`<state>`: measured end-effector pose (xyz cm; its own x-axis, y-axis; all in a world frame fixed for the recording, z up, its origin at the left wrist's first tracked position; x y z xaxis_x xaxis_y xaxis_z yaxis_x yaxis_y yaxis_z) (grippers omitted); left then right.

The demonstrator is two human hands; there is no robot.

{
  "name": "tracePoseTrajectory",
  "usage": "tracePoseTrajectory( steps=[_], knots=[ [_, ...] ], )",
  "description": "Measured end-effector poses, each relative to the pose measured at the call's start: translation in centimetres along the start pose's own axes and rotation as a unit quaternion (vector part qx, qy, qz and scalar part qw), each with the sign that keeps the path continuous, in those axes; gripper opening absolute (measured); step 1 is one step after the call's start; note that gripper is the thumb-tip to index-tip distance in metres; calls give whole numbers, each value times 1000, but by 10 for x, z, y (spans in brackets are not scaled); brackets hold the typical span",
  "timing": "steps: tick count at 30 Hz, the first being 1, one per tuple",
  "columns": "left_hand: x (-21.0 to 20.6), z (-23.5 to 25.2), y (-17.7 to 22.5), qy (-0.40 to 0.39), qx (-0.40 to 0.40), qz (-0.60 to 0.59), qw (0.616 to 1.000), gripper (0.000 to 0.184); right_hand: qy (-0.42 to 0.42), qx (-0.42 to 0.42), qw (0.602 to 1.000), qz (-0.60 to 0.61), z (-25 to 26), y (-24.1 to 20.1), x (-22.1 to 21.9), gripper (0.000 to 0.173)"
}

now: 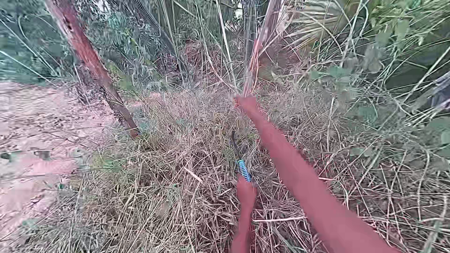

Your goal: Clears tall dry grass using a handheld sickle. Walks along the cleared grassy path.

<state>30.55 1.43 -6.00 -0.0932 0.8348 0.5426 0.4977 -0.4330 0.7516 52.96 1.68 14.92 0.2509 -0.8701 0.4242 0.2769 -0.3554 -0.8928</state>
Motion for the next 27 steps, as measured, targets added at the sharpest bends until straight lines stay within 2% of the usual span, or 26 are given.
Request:
tracePoseTrajectory(
  steps=[4,6,8,10,11,13,16,18,20,22,23,25,27],
  knots=[
    [12,35,10,-30,-7,24,999,60,-19,-12,997,-75,15,26,10,55],
    [19,70,21,-70,-9,8,997,59,-17,-8,998,-63,18,40,18,54],
    [20,106,41,-101,-9,-7,995,50,0,3,999,-44,15,48,27,54],
    [16,122,48,-99,-12,-16,995,47,16,13,999,-33,10,56,32,51],
    [9,113,45,-89,-9,-23,996,50,24,14,999,-28,12,63,37,49],
    [-6,65,30,-78,8,-22,997,55,13,16,1000,-8,19,65,55,47],
    [3,-4,8,-94,53,-26,994,51,-22,-28,999,29,-3,64,78,41],
    [19,11,37,-121,44,8,992,55,-12,-32,997,71,-15,68,83,40],
    [27,47,64,-129,19,46,990,48,10,-29,994,100,-28,85,88,33],
    [25,79,77,-126,-16,52,991,47,32,-15,993,117,-42,93,93,26],
    [18,86,77,-121,-25,45,991,47,34,-11,991,132,-50,95,96,30],
    [1,72,59,-111,-6,41,993,52,40,-5,985,165,-53,110,99,26],
    [-7,13,30,-108,44,34,993,66,22,-12,981,192,-50,115,105,24]
  ],
)
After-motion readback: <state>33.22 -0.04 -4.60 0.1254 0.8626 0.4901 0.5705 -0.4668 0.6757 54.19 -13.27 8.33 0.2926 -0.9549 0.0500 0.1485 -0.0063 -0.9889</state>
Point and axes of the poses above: each hand's wrist, its own z-axis towards the middle knuckle, its own x-axis out of the back of the hand, y = z × x, the point moved 3 cm from there along z, towards the middle knuckle, and after that the axes turned 12 degrees about -y, right-handed, at the moved point
